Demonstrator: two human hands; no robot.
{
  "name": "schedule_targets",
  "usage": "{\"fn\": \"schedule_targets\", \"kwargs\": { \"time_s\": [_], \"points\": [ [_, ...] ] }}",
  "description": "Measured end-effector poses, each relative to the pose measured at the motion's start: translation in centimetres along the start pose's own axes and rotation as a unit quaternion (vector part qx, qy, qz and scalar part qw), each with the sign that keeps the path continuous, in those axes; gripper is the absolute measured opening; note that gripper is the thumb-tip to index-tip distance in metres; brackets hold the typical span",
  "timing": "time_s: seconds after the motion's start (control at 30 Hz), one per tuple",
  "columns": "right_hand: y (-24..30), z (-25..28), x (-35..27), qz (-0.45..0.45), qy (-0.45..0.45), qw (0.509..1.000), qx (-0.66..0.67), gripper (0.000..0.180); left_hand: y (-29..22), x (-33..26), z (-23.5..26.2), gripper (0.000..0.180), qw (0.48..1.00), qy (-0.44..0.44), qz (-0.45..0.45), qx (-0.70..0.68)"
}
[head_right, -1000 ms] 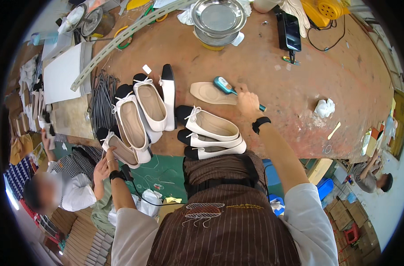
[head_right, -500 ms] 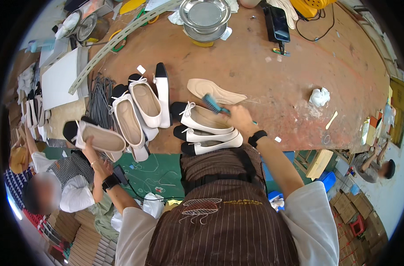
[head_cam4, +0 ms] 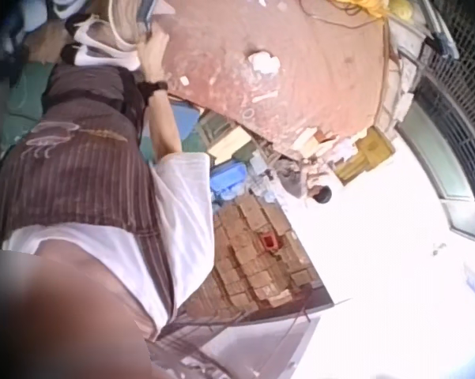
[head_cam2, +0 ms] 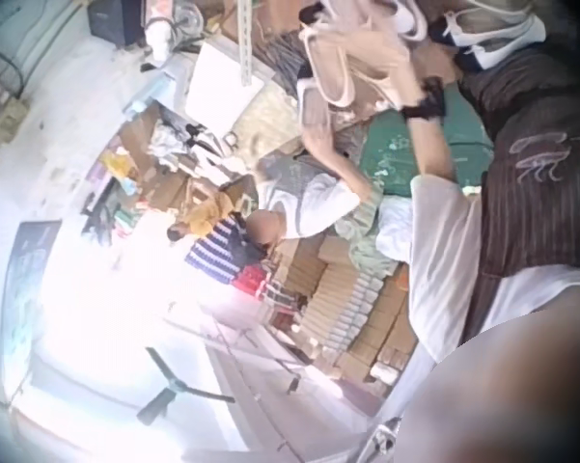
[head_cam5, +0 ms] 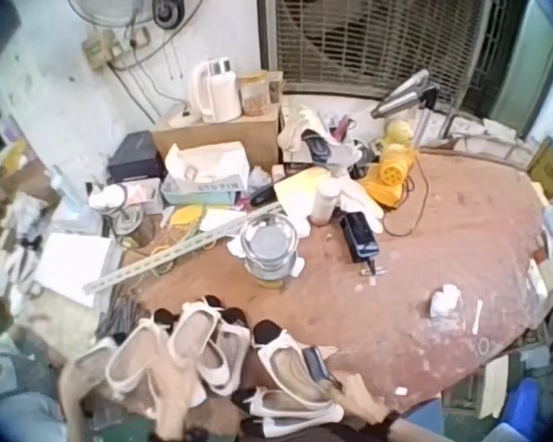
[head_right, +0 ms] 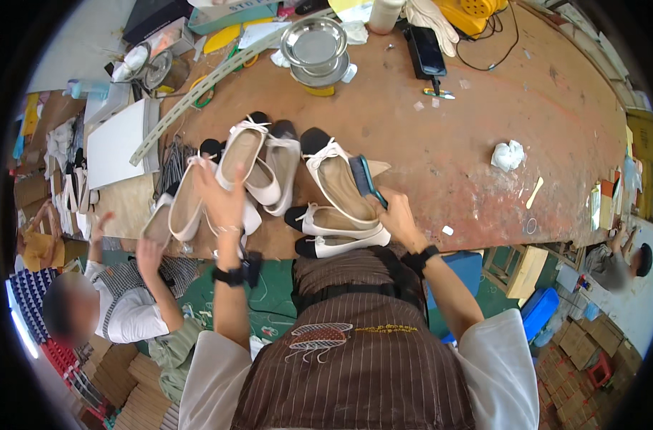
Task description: The recorder is assembling shoe components, including inserting insoles, brushing the exterior, and preparing them for boxing.
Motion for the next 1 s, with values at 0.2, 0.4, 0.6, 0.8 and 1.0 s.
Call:
{"fn": "schedule_targets", "kwargs": {
  "time_s": [0.2,0.4,0.6,0.8,1.0],
  "points": [
    [10.6,3.2,-2.5,-0.051,0.031,0.995,0.085,0.019,-10.0,-7.8,-1.6,0.065,0.598,0.329,0.261,-0.682],
    [13.5,7.5,-1.1,0.028,-0.097,0.978,0.180,0.042,-10.0,-6.8,1.6,0.052,0.789,0.231,0.138,-0.552],
    [19.4,7.2,-0.4,0.390,-0.036,0.883,-0.260,0.057,-9.9,-9.6,4.2,0.051,0.920,0.162,-0.009,-0.358],
    [17.6,10.0,3.5,0.294,-0.128,0.916,-0.241,0.047,-9.3,-11.3,6.6,0.043,0.860,0.227,0.073,-0.451],
    [15.0,11.0,3.9,0.220,-0.090,0.952,-0.195,0.063,-7.2,-12.0,6.9,0.039,0.737,0.314,0.210,-0.561]
  ]
}}
Point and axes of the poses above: each hand's wrist, its own x-axis towards the middle knuckle, its own z-axis out of the back of the hand, y = z × x, the point moved 2 cm from there along x, towards the middle knuckle, and after that the axes turned 6 degrees about z, right-handed, at the moved point
